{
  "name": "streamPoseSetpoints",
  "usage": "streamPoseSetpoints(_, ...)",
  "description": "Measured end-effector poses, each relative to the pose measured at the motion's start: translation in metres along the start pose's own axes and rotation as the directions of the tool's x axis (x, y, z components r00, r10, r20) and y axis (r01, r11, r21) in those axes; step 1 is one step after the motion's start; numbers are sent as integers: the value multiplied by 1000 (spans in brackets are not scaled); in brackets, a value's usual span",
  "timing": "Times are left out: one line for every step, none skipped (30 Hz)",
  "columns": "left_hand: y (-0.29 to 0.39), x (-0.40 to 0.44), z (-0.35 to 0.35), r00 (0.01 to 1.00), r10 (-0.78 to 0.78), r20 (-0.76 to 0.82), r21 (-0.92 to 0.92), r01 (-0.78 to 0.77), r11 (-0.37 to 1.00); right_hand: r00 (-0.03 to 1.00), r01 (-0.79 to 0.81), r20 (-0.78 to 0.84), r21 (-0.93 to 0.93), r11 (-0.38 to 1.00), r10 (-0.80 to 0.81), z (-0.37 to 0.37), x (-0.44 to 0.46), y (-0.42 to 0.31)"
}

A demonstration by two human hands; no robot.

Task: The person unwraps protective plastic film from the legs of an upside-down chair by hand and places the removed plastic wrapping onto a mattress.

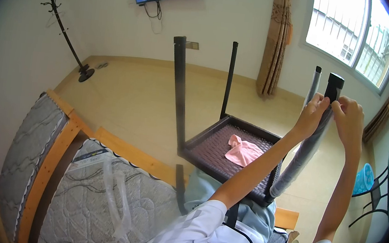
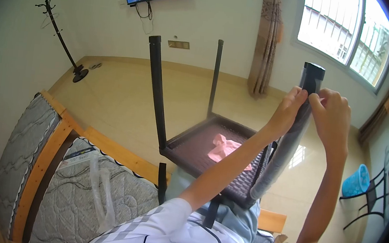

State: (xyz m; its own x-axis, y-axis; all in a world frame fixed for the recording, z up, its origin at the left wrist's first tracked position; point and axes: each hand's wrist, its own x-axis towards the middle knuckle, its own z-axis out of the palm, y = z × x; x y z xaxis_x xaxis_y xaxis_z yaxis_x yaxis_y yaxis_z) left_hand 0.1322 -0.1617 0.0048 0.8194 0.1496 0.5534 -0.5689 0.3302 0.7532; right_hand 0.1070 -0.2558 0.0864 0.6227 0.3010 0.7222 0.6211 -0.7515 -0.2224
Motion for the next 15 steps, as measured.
streamPoseSetpoints(3,-1,1,1000,-12,1,6,12,1000,996,47,-80,-41,998,-50,-1,-2,-3)
streamPoseSetpoints(5,-2,1,1000,-24,1,14,24,1000,996,49,-77,-58,997,-54,-1,-2,-3)
streamPoseSetpoints(6,-2,0,1000,-10,18,3,10,1000,996,53,-74,-74,996,-58,-1,-2,-3)
streamPoseSetpoints(7,-1,-1,999,5,36,-7,-5,1000,995,57,-72,-90,994,-63,-1,-2,-3)
streamPoseSetpoints(8,-1,-1,998,21,52,-17,-20,1000,998,44,-44,-89,995,-48,-2,-2,-5)
streamPoseSetpoints(8,0,0,998,29,52,-13,-28,1000,999,32,-17,-89,996,-34,-4,-1,-6)
streamPoseSetpoints(9,0,1,998,38,52,-8,-38,999,1000,21,9,-89,996,-20,-5,0,-8)
streamPoseSetpoints(9,1,2,997,47,53,-4,-47,999,1000,19,19,-88,996,-18,-5,2,-8)
streamPoseSetpoints(9,2,3,996,71,50,-9,-71,997,999,18,28,-88,996,-15,-6,3,-9)
streamPoseSetpoints(9,3,4,994,95,46,-14,-94,995,999,16,37,-89,996,-13,-5,3,-9)
streamPoseSetpoints(9,3,6,992,118,44,-19,-117,993,999,9,33,-82,997,-7,-5,4,-9)
streamPoseSetpoints(12,4,6,992,117,39,11,-117,993,1000,2,28,-75,997,0,-5,4,-8)
streamPoseSetpoints(16,6,6,993,115,34,41,-116,992,1000,-6,24,-69,998,8,-4,5,-8)
streamPoseSetpoints(18,8,6,993,113,30,71,-115,991,1000,-5,9,-60,998,5,-4,6,-7)
streamPoseSetpoints(17,10,6,994,106,35,54,-108,993,1000,-4,-4,-52,999,4,-4,6,-7)
